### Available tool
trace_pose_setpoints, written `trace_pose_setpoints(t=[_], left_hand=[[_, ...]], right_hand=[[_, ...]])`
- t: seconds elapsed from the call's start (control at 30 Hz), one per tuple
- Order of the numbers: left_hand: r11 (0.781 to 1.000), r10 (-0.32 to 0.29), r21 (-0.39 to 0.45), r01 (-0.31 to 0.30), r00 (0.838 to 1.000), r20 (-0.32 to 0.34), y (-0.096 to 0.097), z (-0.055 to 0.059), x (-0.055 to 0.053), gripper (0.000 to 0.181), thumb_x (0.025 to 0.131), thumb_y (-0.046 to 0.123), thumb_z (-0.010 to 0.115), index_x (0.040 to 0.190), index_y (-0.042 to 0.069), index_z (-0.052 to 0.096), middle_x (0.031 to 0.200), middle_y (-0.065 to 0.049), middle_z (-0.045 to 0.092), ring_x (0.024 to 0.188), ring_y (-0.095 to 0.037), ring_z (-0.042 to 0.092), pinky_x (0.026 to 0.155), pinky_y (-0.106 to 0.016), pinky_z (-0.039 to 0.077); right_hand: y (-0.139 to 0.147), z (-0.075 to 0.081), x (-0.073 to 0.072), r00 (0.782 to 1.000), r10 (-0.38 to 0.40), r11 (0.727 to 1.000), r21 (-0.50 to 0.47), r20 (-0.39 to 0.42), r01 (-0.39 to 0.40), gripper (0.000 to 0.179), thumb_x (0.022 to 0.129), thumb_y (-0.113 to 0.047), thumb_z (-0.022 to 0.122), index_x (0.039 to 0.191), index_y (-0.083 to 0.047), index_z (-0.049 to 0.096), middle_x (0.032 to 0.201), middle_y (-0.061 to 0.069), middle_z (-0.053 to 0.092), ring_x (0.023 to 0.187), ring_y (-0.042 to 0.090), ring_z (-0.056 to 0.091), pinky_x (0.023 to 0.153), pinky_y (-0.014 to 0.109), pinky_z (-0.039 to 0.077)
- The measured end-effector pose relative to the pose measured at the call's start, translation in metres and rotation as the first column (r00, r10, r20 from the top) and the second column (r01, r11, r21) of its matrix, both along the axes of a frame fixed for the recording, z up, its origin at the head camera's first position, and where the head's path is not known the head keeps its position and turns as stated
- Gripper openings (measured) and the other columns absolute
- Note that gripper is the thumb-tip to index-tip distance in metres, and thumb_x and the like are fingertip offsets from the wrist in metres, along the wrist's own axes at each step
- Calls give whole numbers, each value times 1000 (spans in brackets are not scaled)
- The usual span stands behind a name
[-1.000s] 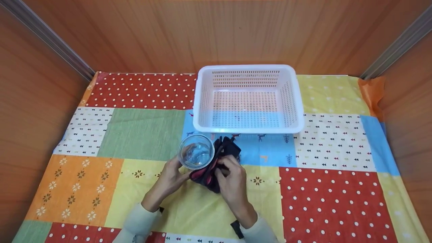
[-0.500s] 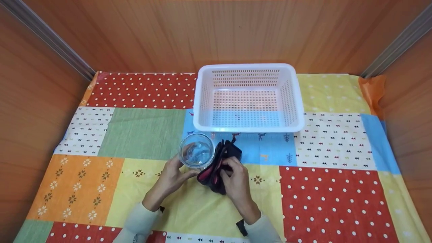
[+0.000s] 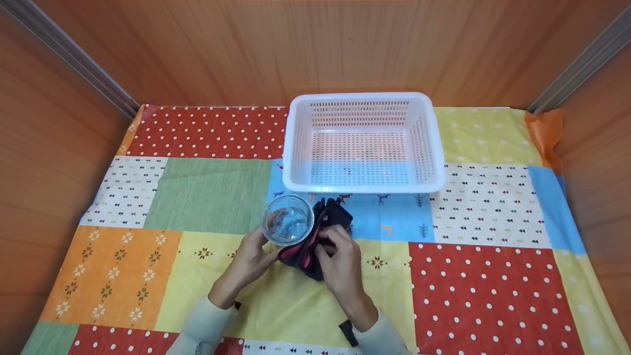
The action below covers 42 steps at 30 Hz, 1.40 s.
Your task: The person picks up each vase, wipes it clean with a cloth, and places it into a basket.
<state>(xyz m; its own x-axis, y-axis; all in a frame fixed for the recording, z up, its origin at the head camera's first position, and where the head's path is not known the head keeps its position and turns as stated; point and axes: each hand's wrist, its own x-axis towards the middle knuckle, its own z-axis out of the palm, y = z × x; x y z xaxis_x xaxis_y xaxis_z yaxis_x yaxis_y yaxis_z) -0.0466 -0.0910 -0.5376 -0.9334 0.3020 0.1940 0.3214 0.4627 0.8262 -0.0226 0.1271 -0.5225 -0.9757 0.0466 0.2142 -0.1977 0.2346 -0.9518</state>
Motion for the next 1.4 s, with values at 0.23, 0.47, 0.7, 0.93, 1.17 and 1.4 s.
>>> trace_pose_setpoints(t=[0.23,0.47,0.7,0.93,1.17,1.4], left_hand=[[1000,-7,18,7,1000,-14,0,-1,0,84,84,3,87,156,-2,45,154,-21,56,143,-37,53,118,-53,44],[999,-6,40,7,1000,-30,1,-3,0,86,83,13,89,156,-3,46,154,-23,55,144,-36,52,119,-51,44],[999,-3,34,4,1000,-24,2,-4,0,85,84,15,89,156,-2,46,153,-22,56,142,-35,54,118,-51,46],[1000,9,7,-9,1000,-7,1,-2,1,84,85,7,87,158,1,45,156,-18,55,144,-34,52,118,-52,45],[1000,4,14,-4,1000,-6,-1,-2,1,86,85,7,87,159,2,44,157,-18,54,145,-33,51,119,-50,44],[1000,-1,30,1,1000,-17,0,-2,0,86,85,14,88,158,1,44,156,-19,55,144,-34,52,119,-50,44]], right_hand=[[3,-7,-1,1000,7,1000,-4,29,-7,19,87,22,66,92,4,70,101,10,65,102,5,66,83,21,62],[10,-25,-2,996,16,997,71,90,-23,19,88,21,67,95,3,69,102,11,66,103,12,67,82,24,62],[8,-24,-1,994,3,998,68,110,-11,19,88,21,66,96,4,70,104,12,67,103,16,68,83,25,63],[0,-2,0,999,-17,1000,-12,30,18,19,87,21,66,93,3,71,100,6,67,100,17,68,81,20,62],[-2,-3,-2,1000,-8,1000,-17,8,8,18,87,24,63,90,6,67,99,10,64,101,4,66,81,21,62],[6,-22,-3,997,-9,996,90,73,2,20,88,21,67,93,2,70,101,12,67,103,13,67,82,25,63]])
